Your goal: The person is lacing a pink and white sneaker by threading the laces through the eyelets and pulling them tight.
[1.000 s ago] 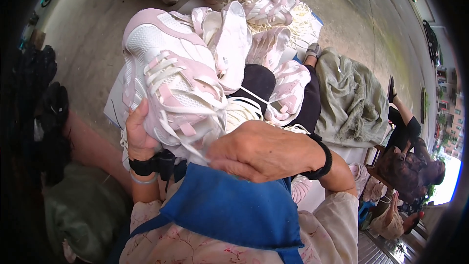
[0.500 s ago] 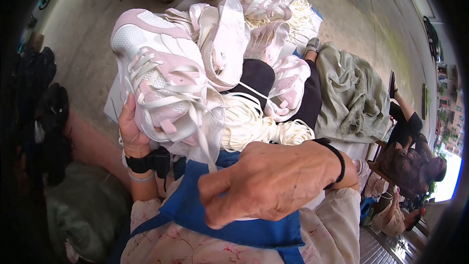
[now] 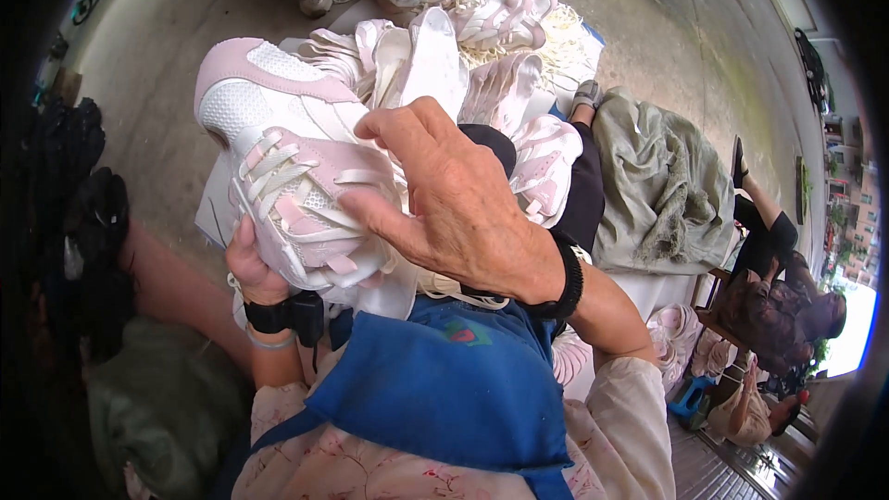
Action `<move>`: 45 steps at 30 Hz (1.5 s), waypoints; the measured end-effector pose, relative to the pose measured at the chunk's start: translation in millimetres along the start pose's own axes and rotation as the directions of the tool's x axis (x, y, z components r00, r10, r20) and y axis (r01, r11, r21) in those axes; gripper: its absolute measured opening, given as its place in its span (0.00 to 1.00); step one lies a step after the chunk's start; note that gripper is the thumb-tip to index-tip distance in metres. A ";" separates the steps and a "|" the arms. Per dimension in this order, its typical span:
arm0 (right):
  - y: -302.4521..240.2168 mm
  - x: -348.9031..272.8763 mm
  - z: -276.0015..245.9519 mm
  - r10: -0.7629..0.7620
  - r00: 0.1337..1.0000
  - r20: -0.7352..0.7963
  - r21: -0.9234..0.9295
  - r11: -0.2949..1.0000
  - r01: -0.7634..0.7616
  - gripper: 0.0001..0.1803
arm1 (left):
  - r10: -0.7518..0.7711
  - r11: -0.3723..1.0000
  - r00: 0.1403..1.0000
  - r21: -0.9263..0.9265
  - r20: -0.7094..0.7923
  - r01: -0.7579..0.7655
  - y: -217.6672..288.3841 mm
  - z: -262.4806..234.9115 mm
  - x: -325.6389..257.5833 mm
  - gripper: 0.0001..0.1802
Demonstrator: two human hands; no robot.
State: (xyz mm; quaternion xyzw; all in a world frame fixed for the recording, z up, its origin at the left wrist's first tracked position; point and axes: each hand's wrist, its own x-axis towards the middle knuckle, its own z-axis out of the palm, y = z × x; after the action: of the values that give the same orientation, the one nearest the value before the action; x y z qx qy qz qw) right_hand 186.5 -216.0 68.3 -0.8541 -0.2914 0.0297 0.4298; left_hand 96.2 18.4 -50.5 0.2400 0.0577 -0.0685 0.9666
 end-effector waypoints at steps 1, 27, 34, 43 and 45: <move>-2.1 1.2 -6.4 0.018 0.993 0.115 0.050 0.998 -0.024 0.26 | 0.005 1.000 1.000 0.001 0.000 -0.005 0.2 -2.5 -1.1 0.41; 3.3 -18.1 5.9 -0.212 0.973 0.091 -0.148 0.963 0.223 0.36 | -0.154 0.980 0.987 0.129 0.038 0.148 2.9 -1.9 -0.7 0.46; 28.9 -17.8 22.0 -0.136 0.975 0.177 -0.091 0.984 0.154 0.31 | -0.175 0.976 0.983 0.119 -0.062 0.181 -1.9 -0.4 0.3 0.41; 36.2 0.8 36.9 -0.049 0.987 0.155 0.145 0.989 0.027 0.35 | 0.122 0.941 0.963 0.337 -0.241 -0.035 0.8 14.1 -13.5 0.37; 52.7 2.4 46.6 0.000 0.989 0.146 0.117 0.993 -0.018 0.40 | 0.273 0.854 0.931 0.508 -0.242 -0.118 -1.3 29.5 -27.8 0.34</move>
State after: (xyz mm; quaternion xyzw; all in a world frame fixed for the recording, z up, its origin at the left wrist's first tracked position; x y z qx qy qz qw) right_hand 199.3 -205.6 -0.2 -0.8240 -0.3158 0.1111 0.4570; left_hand 70.9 6.2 -21.2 0.4866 0.1622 0.0568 0.8566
